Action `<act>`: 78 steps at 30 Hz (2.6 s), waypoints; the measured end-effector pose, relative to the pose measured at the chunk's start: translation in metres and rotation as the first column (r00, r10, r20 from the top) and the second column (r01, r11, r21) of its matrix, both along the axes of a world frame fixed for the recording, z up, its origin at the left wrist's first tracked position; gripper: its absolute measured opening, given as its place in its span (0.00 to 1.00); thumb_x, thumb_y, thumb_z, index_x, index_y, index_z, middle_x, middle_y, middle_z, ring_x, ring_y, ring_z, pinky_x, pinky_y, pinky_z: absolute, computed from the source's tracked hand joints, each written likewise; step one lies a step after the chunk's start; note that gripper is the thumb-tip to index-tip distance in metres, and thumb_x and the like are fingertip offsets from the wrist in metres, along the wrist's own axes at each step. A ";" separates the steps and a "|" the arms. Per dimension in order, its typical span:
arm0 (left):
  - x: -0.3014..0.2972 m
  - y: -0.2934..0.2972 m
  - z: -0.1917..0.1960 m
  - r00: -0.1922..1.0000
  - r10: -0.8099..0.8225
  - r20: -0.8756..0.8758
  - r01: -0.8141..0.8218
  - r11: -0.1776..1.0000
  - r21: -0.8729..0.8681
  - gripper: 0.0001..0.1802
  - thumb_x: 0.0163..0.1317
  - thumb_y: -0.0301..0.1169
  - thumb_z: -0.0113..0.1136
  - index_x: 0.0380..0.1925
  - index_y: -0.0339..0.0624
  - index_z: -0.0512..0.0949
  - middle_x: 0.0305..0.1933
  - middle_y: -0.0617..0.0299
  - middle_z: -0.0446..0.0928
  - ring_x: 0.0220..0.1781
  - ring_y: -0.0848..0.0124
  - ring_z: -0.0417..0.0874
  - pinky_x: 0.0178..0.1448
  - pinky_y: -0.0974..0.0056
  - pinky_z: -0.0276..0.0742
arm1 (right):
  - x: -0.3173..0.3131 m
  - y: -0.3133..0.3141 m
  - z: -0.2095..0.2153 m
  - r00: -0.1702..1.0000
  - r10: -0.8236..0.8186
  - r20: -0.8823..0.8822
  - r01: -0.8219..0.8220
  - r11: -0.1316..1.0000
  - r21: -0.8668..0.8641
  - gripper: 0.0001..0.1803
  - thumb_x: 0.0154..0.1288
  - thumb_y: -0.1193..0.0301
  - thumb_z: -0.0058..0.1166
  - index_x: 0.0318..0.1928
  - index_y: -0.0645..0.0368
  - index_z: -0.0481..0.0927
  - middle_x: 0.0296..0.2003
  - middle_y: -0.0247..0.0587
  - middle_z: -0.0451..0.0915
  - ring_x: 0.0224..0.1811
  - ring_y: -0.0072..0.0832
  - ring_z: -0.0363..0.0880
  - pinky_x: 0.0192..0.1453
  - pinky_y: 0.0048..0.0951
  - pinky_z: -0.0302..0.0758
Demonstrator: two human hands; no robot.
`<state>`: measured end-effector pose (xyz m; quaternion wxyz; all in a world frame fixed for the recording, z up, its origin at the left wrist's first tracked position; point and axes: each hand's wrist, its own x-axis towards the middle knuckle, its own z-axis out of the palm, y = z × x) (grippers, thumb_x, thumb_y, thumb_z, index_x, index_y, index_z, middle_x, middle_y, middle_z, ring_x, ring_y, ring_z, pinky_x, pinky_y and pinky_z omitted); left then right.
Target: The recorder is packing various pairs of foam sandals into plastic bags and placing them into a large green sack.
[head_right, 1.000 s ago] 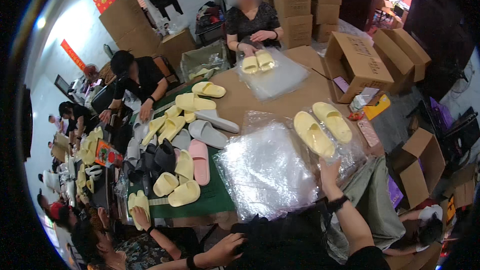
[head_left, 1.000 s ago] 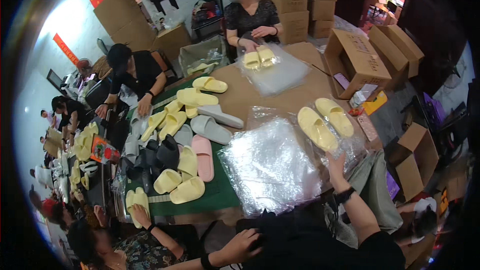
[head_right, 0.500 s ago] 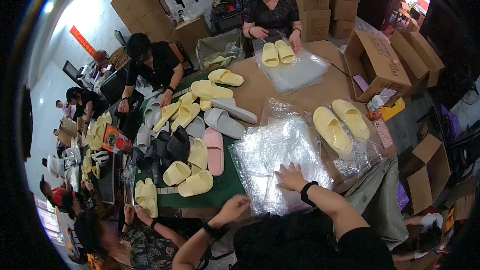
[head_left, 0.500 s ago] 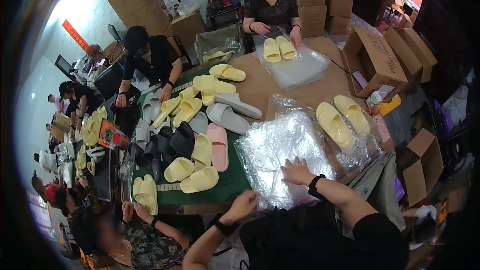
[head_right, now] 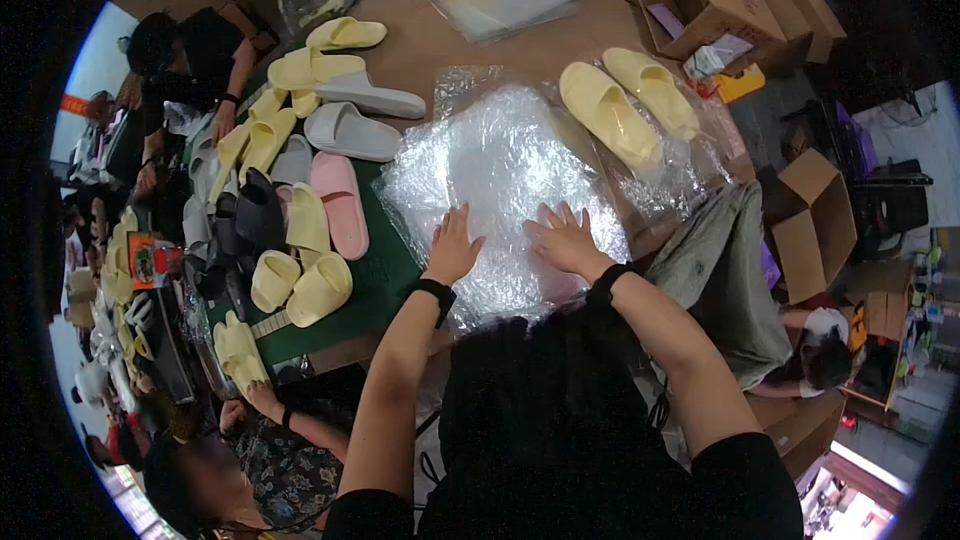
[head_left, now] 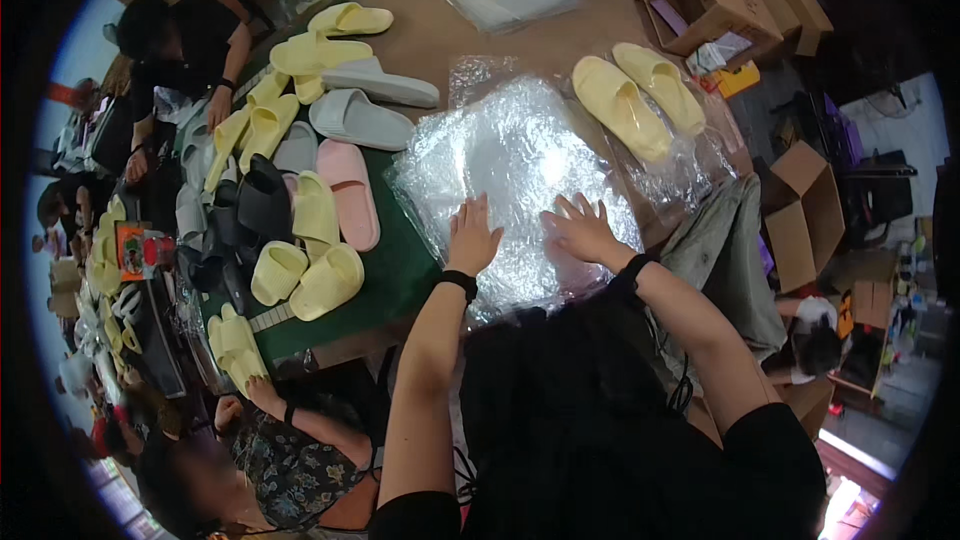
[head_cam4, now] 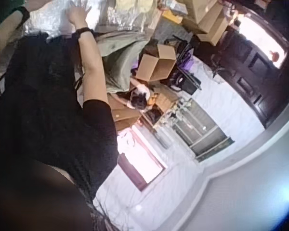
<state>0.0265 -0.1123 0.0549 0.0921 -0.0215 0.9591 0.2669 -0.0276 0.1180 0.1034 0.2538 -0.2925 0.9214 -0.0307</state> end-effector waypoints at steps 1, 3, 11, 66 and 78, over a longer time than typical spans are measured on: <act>0.005 0.006 0.006 1.000 -0.014 0.016 0.014 1.000 0.009 0.39 0.60 0.45 0.51 0.66 0.45 0.48 0.65 0.33 0.50 0.67 0.43 0.52 0.67 0.45 0.50 | 0.003 0.007 -0.002 1.000 -0.016 0.025 0.015 1.000 0.024 0.29 0.61 0.55 0.47 0.63 0.34 0.59 0.68 0.38 0.50 0.69 0.50 0.44 0.65 0.65 0.41; 0.017 0.020 0.017 0.980 -0.201 0.007 0.201 0.975 -0.098 0.35 0.60 0.43 0.52 0.66 0.56 0.52 0.64 0.30 0.50 0.67 0.41 0.52 0.66 0.45 0.52 | 0.012 0.021 -0.011 0.999 -0.037 0.005 0.037 0.999 0.032 0.29 0.60 0.55 0.47 0.63 0.34 0.59 0.68 0.38 0.50 0.69 0.50 0.44 0.65 0.65 0.40; 0.091 0.014 0.018 0.950 -0.311 0.010 0.311 0.950 -0.008 0.24 0.58 0.40 0.54 0.57 0.59 0.69 0.63 0.28 0.51 0.67 0.40 0.50 0.68 0.47 0.49 | 0.033 -0.015 -0.011 0.984 0.147 -0.101 -0.152 0.987 -0.044 0.31 0.58 0.54 0.49 0.63 0.38 0.60 0.66 0.42 0.54 0.68 0.49 0.47 0.65 0.65 0.42; 0.132 -0.092 0.193 0.856 -0.515 -0.044 0.313 0.448 0.838 0.38 0.50 0.27 0.61 0.62 0.38 0.57 0.68 0.48 0.53 0.72 0.59 0.46 0.71 0.56 0.43 | 0.037 -0.041 -0.028 0.913 0.407 0.026 -0.406 0.913 -0.029 0.29 0.55 0.58 0.51 0.59 0.48 0.66 0.59 0.41 0.65 0.60 0.45 0.62 0.60 0.51 0.62; 0.116 -0.221 -0.011 0.209 0.958 0.195 -0.709 0.011 0.705 0.59 0.49 0.24 0.65 0.66 0.44 0.27 0.69 0.47 0.45 0.66 0.58 0.56 0.67 0.56 0.53 | 0.040 -0.040 -0.044 0.971 0.238 0.032 -0.225 0.948 -0.223 0.15 0.53 0.65 0.49 0.41 0.56 0.75 0.40 0.47 0.77 0.42 0.45 0.77 0.41 0.45 0.74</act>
